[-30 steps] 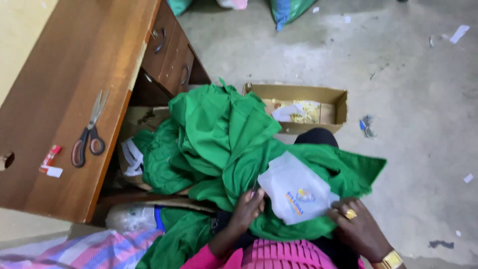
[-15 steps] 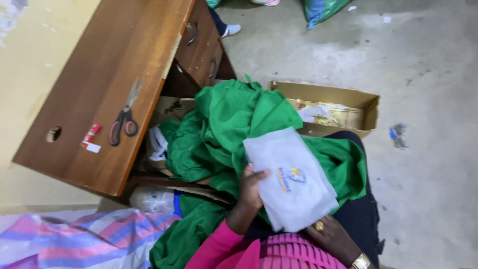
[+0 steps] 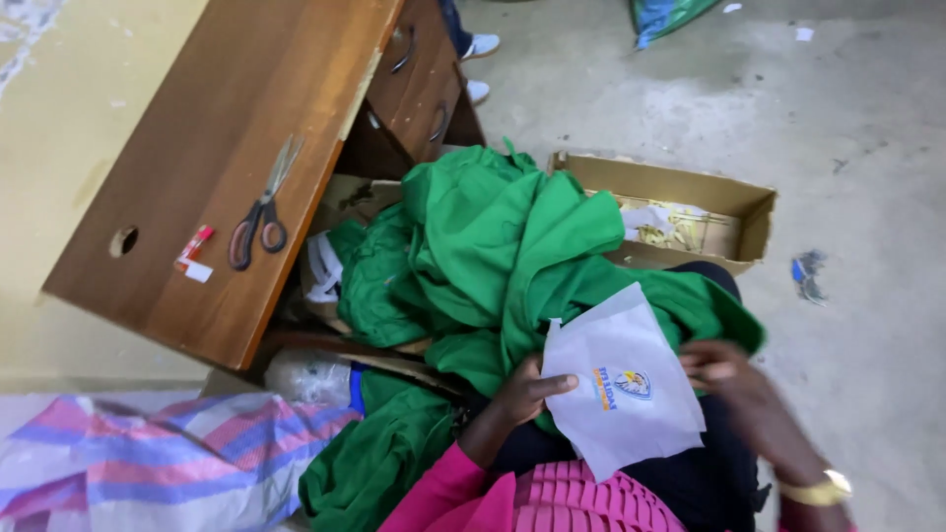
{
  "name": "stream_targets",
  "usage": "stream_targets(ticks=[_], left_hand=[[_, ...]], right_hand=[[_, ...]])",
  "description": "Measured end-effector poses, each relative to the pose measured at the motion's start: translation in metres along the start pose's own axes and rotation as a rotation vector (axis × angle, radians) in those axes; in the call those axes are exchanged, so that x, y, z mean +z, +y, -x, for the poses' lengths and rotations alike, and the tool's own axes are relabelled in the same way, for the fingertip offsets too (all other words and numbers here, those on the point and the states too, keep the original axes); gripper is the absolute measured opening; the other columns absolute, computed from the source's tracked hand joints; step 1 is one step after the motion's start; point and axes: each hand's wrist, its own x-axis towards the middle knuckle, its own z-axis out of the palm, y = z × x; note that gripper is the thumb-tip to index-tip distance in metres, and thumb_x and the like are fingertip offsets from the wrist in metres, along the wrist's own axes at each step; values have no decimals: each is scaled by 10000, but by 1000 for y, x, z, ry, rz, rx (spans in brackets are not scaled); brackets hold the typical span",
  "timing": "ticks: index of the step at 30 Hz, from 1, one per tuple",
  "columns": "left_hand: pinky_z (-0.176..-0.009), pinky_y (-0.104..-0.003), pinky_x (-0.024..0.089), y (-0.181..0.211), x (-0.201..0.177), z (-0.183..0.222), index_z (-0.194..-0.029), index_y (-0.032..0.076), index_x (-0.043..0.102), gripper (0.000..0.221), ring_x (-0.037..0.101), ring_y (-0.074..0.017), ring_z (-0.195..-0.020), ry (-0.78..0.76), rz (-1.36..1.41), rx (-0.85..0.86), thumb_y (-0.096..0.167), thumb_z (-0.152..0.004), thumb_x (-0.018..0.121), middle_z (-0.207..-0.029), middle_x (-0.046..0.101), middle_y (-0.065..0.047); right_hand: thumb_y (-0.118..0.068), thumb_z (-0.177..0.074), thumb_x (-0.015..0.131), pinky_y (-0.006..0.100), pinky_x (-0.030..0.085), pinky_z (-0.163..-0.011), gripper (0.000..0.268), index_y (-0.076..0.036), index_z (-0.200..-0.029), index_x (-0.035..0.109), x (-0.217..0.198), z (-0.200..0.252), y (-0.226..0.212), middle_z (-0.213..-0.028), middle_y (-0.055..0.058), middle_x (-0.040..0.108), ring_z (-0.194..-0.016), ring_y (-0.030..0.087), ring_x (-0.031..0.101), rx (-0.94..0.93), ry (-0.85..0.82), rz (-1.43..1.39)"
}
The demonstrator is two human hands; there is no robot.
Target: Trimming loose threads and excess fabric from embroidered logos on green garments using scissors.
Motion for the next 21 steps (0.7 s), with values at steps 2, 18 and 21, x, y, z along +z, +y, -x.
stream_targets(ticks=[2,18,21], left_hand=[[-858,-321,607,15,19,2,-1192,51,769,440,717,-131,-1032,147,-409,-32,330,-858,826,-1174,781,-48],[-795,-358,620,-2,43,17,-1199,-1,770,422,755,-205,-979,263,-276,64,297,-901,784,-1118,797,-108],[-706,-316,579,4,39,15,-1097,45,812,349,686,-102,-868,307,-470,61,334,-905,765,-979,779,-3]], right_hand=[[-373,-864,717,386,566,-1023,557,-205,-1393,683,48,2,-21,-1347,33,812,-1184,209,771,126,-102,499],[-373,-618,965,336,585,-802,519,-162,-1079,857,95,-6,46,-1059,35,872,-1016,113,762,113,229,539],[-456,-609,972,372,572,-673,524,-122,-994,850,91,-16,70,-968,72,864,-916,170,789,91,263,589]])
